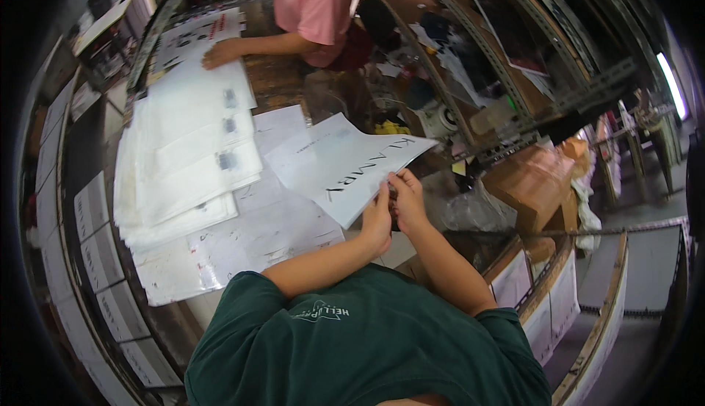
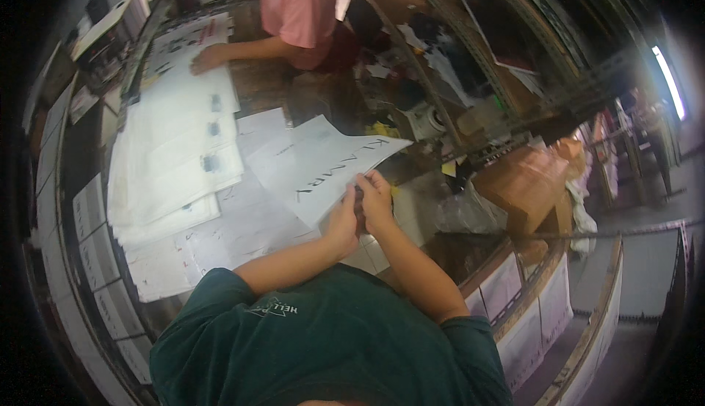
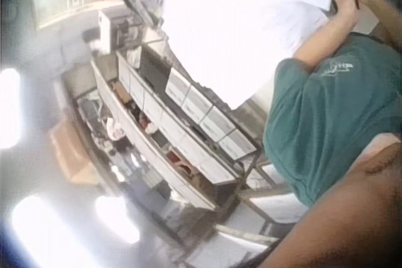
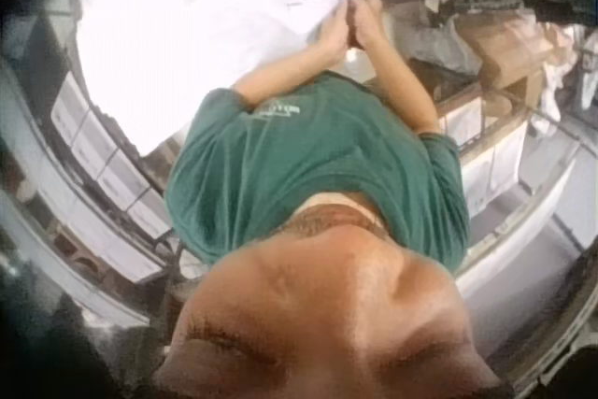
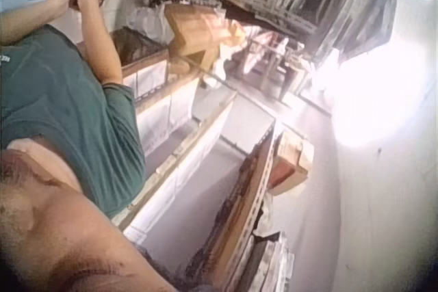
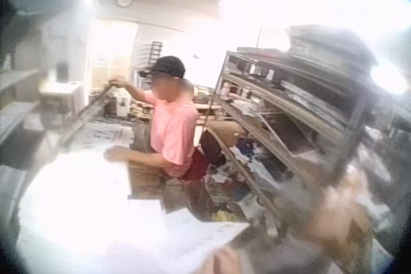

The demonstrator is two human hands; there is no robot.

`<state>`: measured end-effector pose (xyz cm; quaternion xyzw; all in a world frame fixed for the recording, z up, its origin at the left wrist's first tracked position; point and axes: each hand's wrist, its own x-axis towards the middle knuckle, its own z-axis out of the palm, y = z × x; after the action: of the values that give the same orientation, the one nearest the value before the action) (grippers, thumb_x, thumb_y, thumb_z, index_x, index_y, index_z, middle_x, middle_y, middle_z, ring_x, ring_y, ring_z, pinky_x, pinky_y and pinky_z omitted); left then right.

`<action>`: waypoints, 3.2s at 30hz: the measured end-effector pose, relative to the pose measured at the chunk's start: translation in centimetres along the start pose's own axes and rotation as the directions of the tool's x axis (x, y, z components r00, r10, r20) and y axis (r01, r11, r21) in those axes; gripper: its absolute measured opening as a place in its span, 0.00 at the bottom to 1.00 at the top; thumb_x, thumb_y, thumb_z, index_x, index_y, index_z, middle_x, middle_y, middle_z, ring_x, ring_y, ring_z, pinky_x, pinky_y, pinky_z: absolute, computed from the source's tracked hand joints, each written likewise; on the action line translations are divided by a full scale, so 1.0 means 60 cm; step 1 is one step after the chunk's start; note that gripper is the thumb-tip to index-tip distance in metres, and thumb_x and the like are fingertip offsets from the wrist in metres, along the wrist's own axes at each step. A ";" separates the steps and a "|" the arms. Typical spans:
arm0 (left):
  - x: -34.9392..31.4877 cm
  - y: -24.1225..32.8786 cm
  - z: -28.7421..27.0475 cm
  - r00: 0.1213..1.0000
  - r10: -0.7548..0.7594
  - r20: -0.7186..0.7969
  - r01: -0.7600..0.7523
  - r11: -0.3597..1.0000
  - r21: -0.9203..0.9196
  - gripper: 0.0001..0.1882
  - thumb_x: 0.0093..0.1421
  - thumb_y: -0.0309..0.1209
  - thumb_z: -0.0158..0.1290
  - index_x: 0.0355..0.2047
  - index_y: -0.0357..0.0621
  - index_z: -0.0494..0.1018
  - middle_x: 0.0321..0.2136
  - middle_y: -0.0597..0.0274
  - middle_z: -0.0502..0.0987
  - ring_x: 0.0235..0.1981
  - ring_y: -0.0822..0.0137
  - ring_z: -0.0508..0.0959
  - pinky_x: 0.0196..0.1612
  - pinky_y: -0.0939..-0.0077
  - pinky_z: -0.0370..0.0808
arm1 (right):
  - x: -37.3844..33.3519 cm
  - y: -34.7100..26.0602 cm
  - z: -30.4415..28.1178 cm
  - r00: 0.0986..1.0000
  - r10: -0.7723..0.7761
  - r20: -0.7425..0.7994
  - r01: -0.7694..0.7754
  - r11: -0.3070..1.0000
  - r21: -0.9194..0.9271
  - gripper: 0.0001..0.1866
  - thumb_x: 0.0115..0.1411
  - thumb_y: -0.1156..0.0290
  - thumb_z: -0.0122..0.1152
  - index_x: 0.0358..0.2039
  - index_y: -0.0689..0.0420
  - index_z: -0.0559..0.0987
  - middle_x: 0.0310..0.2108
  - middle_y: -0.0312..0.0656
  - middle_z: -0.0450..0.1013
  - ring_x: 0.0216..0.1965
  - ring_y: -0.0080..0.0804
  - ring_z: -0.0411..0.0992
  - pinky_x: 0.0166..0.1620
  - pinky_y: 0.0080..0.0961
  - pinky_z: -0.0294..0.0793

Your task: The person repeatedly picks up white sheets of paper from a table and places them onto a nearby shelf. The person handles the sheets one at a time, moving them from the table to the shelf in a repetitive cycle.

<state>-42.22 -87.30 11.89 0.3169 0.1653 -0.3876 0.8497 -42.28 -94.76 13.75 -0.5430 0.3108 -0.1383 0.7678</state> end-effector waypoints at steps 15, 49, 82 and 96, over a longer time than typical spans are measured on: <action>0.010 0.031 0.015 0.574 -0.711 0.406 0.242 0.621 0.746 0.23 0.58 0.49 0.43 0.47 0.46 0.66 0.35 0.68 0.72 0.34 0.75 0.70 0.37 0.79 0.66 | -0.070 -0.353 -0.384 0.752 -0.564 -0.339 0.220 0.701 -0.678 0.19 0.45 0.84 0.49 0.41 0.57 0.70 0.30 0.38 0.68 0.32 0.24 0.66 0.33 0.20 0.67; 0.277 -0.443 0.196 0.825 -0.512 -0.241 0.225 -0.093 0.970 0.18 0.50 0.47 0.55 0.31 0.47 0.69 0.25 0.70 0.71 0.26 0.74 0.70 0.30 0.74 0.66 | -1.054 -0.593 -1.394 -0.195 -0.584 -0.788 -0.719 0.632 -0.290 0.15 0.45 0.80 0.43 0.28 0.56 0.79 0.25 0.37 0.74 0.26 0.26 0.69 0.33 0.24 0.68; 0.228 -0.446 0.334 0.896 -0.440 -0.064 0.203 0.276 0.939 0.27 0.54 0.52 0.50 0.44 0.44 0.66 0.32 0.65 0.70 0.32 0.71 0.69 0.35 0.74 0.66 | -0.934 -0.664 -1.380 -0.411 -0.574 -0.708 -0.867 0.487 0.108 0.14 0.53 0.62 0.47 0.41 0.46 0.74 0.44 0.46 0.70 0.46 0.44 0.67 0.49 0.38 0.64; 0.176 -0.210 0.224 0.926 -0.282 0.249 -0.045 0.572 0.819 0.20 0.57 0.43 0.47 0.46 0.46 0.65 0.37 0.65 0.69 0.38 0.70 0.69 0.40 0.75 0.65 | -0.233 -0.838 -1.129 -0.642 -0.622 0.448 -0.710 0.263 -0.653 0.10 0.42 0.74 0.56 0.26 0.65 0.74 0.25 0.46 0.72 0.26 0.34 0.70 0.29 0.28 0.73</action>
<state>-44.58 -108.38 11.19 0.5831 -0.1644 -0.5270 0.5960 -89.20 -156.43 49.87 0.3217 -0.4132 0.6297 0.5739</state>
